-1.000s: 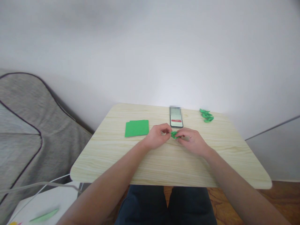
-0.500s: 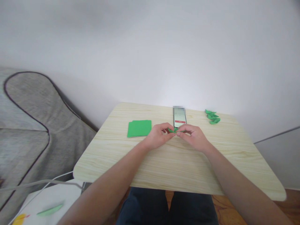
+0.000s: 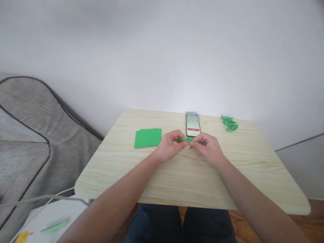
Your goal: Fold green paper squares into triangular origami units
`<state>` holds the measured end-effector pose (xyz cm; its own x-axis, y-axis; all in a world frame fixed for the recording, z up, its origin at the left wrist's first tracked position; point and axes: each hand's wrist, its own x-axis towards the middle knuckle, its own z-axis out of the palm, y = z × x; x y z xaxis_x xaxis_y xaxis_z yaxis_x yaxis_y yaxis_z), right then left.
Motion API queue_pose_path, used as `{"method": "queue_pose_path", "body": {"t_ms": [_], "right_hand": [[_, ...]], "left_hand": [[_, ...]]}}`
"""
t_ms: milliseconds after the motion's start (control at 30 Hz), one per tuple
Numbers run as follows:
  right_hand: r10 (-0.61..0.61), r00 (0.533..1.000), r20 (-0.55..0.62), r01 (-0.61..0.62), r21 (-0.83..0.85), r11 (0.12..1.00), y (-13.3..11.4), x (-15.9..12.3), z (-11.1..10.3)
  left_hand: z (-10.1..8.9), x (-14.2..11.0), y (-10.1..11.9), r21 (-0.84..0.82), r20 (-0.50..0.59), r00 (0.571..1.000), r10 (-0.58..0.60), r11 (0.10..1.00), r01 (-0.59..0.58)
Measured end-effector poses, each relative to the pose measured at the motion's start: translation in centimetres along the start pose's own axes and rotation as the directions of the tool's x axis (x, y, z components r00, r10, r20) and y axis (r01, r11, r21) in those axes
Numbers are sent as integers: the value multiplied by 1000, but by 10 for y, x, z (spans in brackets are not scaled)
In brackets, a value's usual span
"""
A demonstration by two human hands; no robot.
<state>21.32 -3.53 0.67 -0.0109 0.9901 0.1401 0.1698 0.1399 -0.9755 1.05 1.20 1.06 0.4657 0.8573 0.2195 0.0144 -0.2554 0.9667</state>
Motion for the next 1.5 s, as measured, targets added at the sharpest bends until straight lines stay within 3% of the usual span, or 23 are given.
{"method": "queue_pose_path", "body": {"t_ms": [200, 433, 933, 1367, 1500], "right_hand": [[33, 999, 10, -34, 90, 995, 4, 0, 0], [49, 997, 60, -53, 72, 996, 2, 0, -3], [85, 996, 19, -86, 78, 993, 1, -2, -2], [107, 992, 60, -117, 203, 972, 3, 0, -6], [115, 983, 144, -144, 211, 967, 1, 0, -4]], "left_hand": [[2, 0, -2, -92, 23, 1000, 2, 996, 0], [2, 1, -5, -249, 99, 993, -70, 964, 93], [5, 2, -1, -325, 99, 990, -100, 937, 127], [5, 4, -5, -324, 122, 988, -94, 937, 129], [6, 2, -4, -309, 145, 986, -85, 942, 127]]}}
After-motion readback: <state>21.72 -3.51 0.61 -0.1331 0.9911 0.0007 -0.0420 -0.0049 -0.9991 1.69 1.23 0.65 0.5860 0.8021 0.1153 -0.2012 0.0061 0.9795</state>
